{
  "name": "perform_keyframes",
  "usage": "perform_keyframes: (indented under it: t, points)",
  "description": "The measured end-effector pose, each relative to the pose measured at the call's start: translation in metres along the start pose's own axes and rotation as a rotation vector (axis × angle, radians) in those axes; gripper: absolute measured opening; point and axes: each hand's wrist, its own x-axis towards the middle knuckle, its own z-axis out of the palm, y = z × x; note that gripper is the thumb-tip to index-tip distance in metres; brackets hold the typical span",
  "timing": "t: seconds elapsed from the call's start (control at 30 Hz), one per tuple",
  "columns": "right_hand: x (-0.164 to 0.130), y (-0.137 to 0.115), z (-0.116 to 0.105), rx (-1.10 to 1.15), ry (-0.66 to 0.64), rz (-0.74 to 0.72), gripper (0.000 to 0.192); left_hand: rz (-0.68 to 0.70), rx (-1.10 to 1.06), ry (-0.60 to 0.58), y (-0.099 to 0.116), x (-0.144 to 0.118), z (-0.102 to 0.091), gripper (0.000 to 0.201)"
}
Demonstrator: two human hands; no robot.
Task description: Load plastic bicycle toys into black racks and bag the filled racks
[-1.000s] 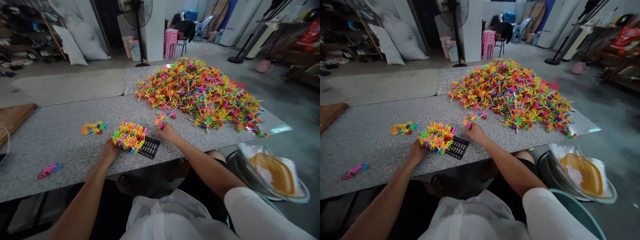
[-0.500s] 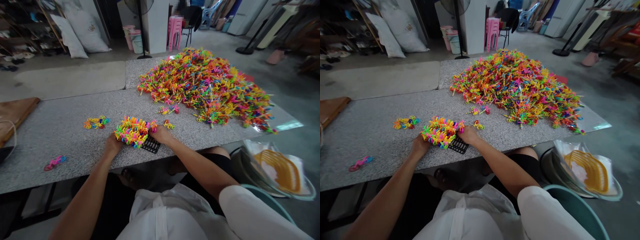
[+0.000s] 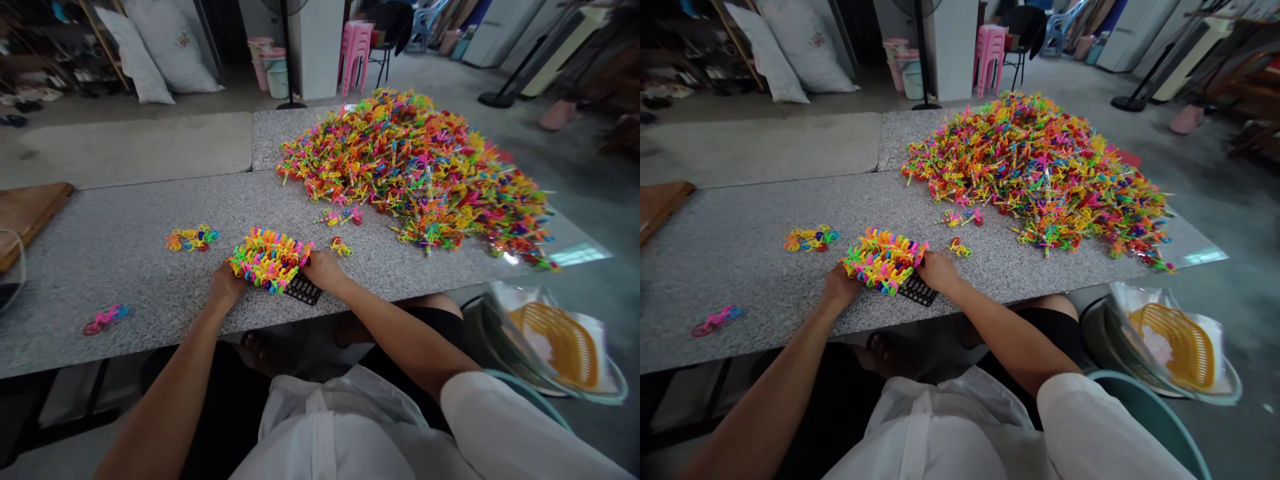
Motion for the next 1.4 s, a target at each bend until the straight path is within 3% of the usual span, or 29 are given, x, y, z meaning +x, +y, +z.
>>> perform_keyframes:
  t: [0.2,0.43,0.63,0.97,1.13,1.27,1.33,1.4]
  points:
    - [0.0,-0.003,-0.002,-0.06,-0.004,-0.025,0.03,0.0,-0.01,-0.011,0.002,0.0,-0.001,0.031]
    - [0.003,0.008,-0.008,0.08,-0.019,-0.116,0.024,0.023,0.033,-0.012,0.0,0.001,0.001,0.032]
    - [0.003,0.01,-0.009,0.074,-0.023,-0.159,0.022,0.032,0.027,-0.011,0.003,0.0,-0.002,0.033]
    - [0.004,0.014,0.011,0.16,0.101,-0.093,0.02,-0.005,0.001,-0.005,0.01,0.0,-0.005,0.035]
    - [-0.003,0.023,0.004,0.251,0.13,-0.077,0.02,-0.027,-0.07,0.006,0.014,0.001,-0.006,0.028]
    - [-0.019,0.031,-0.006,0.179,0.219,-0.061,0.018,-0.121,-0.239,-0.033,0.007,0.0,-0.014,0.028]
    - [-0.027,0.032,-0.012,0.109,0.241,-0.076,0.02,-0.209,-0.349,0.023,0.004,-0.003,-0.023,0.035]
    - [-0.034,0.029,-0.02,0.032,0.228,-0.103,0.023,-0.285,-0.347,0.25,0.008,-0.009,-0.036,0.04]
